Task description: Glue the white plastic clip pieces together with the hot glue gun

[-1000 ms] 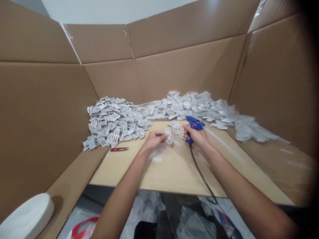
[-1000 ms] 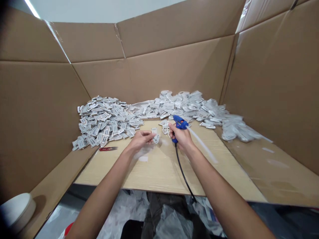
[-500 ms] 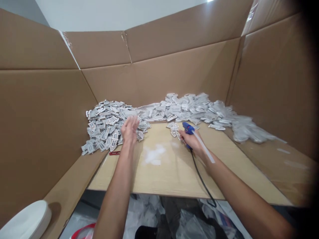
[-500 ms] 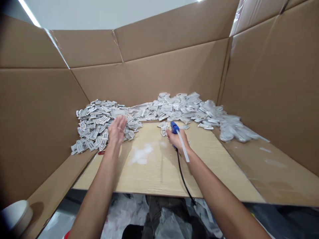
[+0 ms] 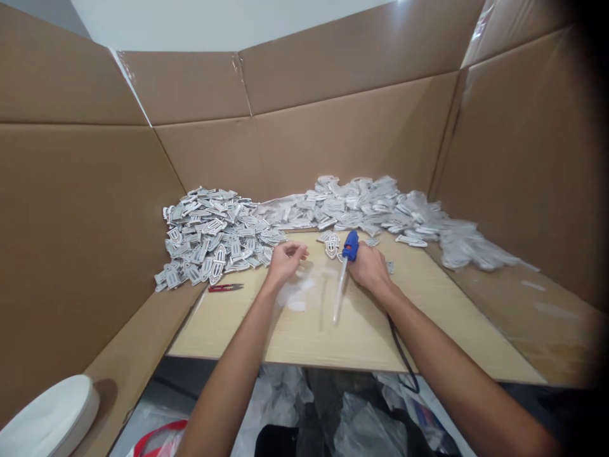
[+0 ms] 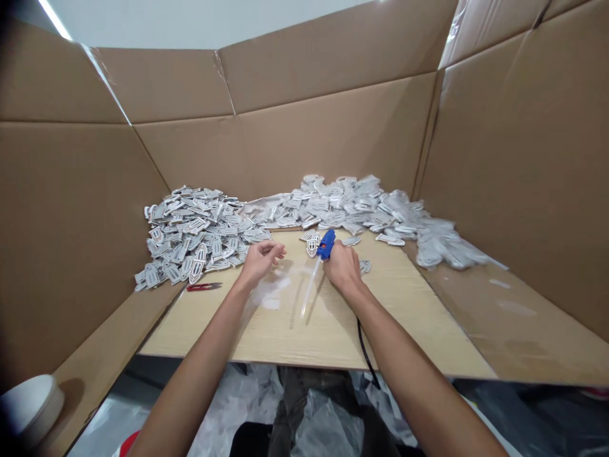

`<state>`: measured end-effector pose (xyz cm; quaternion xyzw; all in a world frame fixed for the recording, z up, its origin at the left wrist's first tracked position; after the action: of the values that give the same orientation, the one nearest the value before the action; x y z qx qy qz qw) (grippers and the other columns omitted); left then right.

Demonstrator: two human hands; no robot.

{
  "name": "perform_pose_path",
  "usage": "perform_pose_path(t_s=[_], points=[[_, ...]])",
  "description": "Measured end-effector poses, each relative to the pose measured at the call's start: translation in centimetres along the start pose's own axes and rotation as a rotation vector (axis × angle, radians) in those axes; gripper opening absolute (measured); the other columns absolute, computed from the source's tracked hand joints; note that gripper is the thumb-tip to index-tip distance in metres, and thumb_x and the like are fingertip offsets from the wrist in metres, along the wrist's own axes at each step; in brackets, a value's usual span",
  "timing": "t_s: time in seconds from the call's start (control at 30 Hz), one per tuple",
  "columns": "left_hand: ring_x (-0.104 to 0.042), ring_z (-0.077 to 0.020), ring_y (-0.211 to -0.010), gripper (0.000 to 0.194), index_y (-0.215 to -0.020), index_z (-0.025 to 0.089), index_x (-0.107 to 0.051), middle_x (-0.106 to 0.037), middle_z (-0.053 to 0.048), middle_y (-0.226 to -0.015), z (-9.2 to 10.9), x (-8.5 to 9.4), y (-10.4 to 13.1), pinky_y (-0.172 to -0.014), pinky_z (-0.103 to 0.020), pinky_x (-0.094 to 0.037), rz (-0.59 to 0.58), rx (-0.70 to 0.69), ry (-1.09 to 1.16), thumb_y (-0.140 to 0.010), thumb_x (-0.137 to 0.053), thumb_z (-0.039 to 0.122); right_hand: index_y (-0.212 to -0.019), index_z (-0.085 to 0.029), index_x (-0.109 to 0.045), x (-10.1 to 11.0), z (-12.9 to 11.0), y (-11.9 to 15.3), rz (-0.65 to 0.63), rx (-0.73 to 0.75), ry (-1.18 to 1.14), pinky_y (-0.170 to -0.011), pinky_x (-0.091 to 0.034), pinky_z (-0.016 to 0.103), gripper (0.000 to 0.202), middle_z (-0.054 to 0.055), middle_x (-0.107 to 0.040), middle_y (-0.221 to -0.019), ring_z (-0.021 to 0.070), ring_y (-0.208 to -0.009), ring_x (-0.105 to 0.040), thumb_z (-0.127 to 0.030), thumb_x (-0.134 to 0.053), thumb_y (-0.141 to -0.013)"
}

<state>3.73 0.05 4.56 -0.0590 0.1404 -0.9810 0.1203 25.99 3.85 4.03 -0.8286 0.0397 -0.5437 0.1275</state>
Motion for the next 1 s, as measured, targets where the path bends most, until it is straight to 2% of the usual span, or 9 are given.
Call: perform_pose_path(t_s=[0.23, 0.4, 0.5, 0.57, 0.63, 0.73, 0.8, 0.93, 1.0], points=[[-0.063, -0.0143, -0.058, 0.036, -0.079, 0.012, -0.075, -0.074, -0.011, -0.075, -1.4, -2.0, 0.9, -0.055, -0.025, -0.049, -0.258, 0.106, -0.016, -0.078, -0.078, 0.048, -0.111, -0.015, -0.069, 0.3, -0.6, 0.4, -0.049, 0.02, -0.09, -0.071, -0.041, 0.029, 0.027, 0.016, -0.076, -0.106, 0.0305, -0.1, -0.071, -0.025, -0.064, -0.086], [-0.057, -0.0129, -0.047, 0.038, -0.068, 0.014, -0.071, -0.065, -0.006, -0.056, -1.1, -1.7, 1.1, -0.05, -0.024, -0.041, -0.108, 0.019, -0.214, -0.087, -0.065, 0.047, -0.102, -0.018, -0.07, -0.4, -1.4, 1.0, -0.147, 0.142, -0.094, -0.068, -0.041, 0.03, 0.034, 0.015, -0.076, -0.102, 0.0312, -0.097, -0.071, -0.038, -0.078, -0.076], [-0.05, -0.0103, -0.039, 0.033, -0.089, 0.016, -0.072, -0.064, -0.002, -0.059, -0.8, -1.2, 1.1, -0.044, -0.022, -0.036, -0.026, -0.023, -0.216, -0.089, -0.064, 0.047, -0.092, -0.019, -0.07, -0.3, -1.5, 1.0, -0.176, 0.128, -0.142, -0.067, -0.041, 0.03, 0.023, 0.014, -0.076, -0.098, 0.0302, -0.094, -0.071, -0.033, -0.077, -0.075], [-0.056, -0.0104, -0.046, 0.033, -0.1, 0.017, -0.071, -0.071, -0.005, -0.077, -0.8, -1.4, 1.1, -0.045, -0.022, -0.04, -0.063, -0.032, -0.146, -0.085, -0.07, 0.046, -0.084, -0.02, -0.067, 0.1, -1.5, 0.9, -0.152, 0.117, -0.225, -0.067, -0.041, 0.029, 0.017, 0.011, -0.075, -0.092, 0.0288, -0.089, -0.07, -0.03, -0.076, -0.073], [-0.063, -0.013, -0.058, 0.037, -0.098, 0.015, -0.071, -0.073, -0.01, -0.092, -1.0, -2.0, 1.2, -0.047, -0.023, -0.045, -0.16, -0.006, -0.067, -0.081, -0.075, 0.048, -0.08, -0.02, -0.064, 0.4, -1.5, 0.9, -0.09, 0.111, -0.323, -0.066, -0.041, 0.029, 0.016, 0.009, -0.074, -0.086, 0.0265, -0.083, -0.069, -0.028, -0.076, -0.073], [-0.067, -0.0171, -0.071, 0.046, -0.099, 0.013, -0.072, -0.071, -0.014, -0.097, -1.3, -3.3, 1.5, -0.054, -0.025, -0.052, -0.358, 0.072, 0.098, -0.08, -0.075, 0.055, -0.083, -0.02, -0.062, 0.4, -1.8, 1.1, 0.006, 0.178, -0.477, -0.066, -0.043, 0.028, 0.021, 0.006, -0.072, -0.081, 0.0222, -0.075, -0.065, -0.031, -0.076, -0.072], [-0.067, -0.017, -0.071, 0.051, -0.101, 0.013, -0.07, -0.071, -0.012, -0.093, -1.2, -3.8, 1.7, -0.059, -0.027, -0.054, -0.426, 0.107, 0.193, -0.08, -0.075, 0.059, -0.088, -0.02, -0.063, -0.1, -2.3, 1.3, -0.019, 0.266, -0.582, -0.065, -0.043, 0.027, 0.027, 0.003, -0.071, -0.081, 0.0201, -0.072, -0.063, -0.034, -0.078, -0.07], [-0.064, -0.0144, -0.064, 0.048, -0.092, 0.011, -0.067, -0.069, -0.008, -0.079, -1.2, -3.7, 1.6, -0.06, -0.025, -0.052, -0.395, 0.123, 0.222, -0.079, -0.078, 0.056, -0.102, -0.02, -0.064, -0.9, -3.3, 1.8, -0.195, 0.434, -0.811, -0.068, -0.047, 0.026, 0.032, 0.003, -0.074, -0.092, 0.0195, -0.078, -0.067, -0.034, -0.075, -0.075], [-0.064, -0.0136, -0.061, 0.038, -0.09, 0.011, -0.063, -0.068, -0.007, -0.077, -1.5, -3.2, 1.2, -0.059, -0.025, -0.052, -0.315, 0.151, 0.211, -0.084, -0.076, 0.047, -0.104, -0.019, -0.063, -1.0, -3.2, 1.7, -0.159, 0.436, -0.779, -0.073, -0.048, 0.026, 0.027, 0.006, -0.075, -0.099, 0.0202, -0.083, -0.068, -0.029, -0.07, -0.08]])
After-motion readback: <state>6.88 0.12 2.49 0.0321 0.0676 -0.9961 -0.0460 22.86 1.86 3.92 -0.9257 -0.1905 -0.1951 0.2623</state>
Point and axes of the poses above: each hand's wrist, its own y-axis away from the middle knuckle, its own x-axis out of the back of the hand, z = x × y, the point moved 3 cm from there along -y, towards the middle knuckle
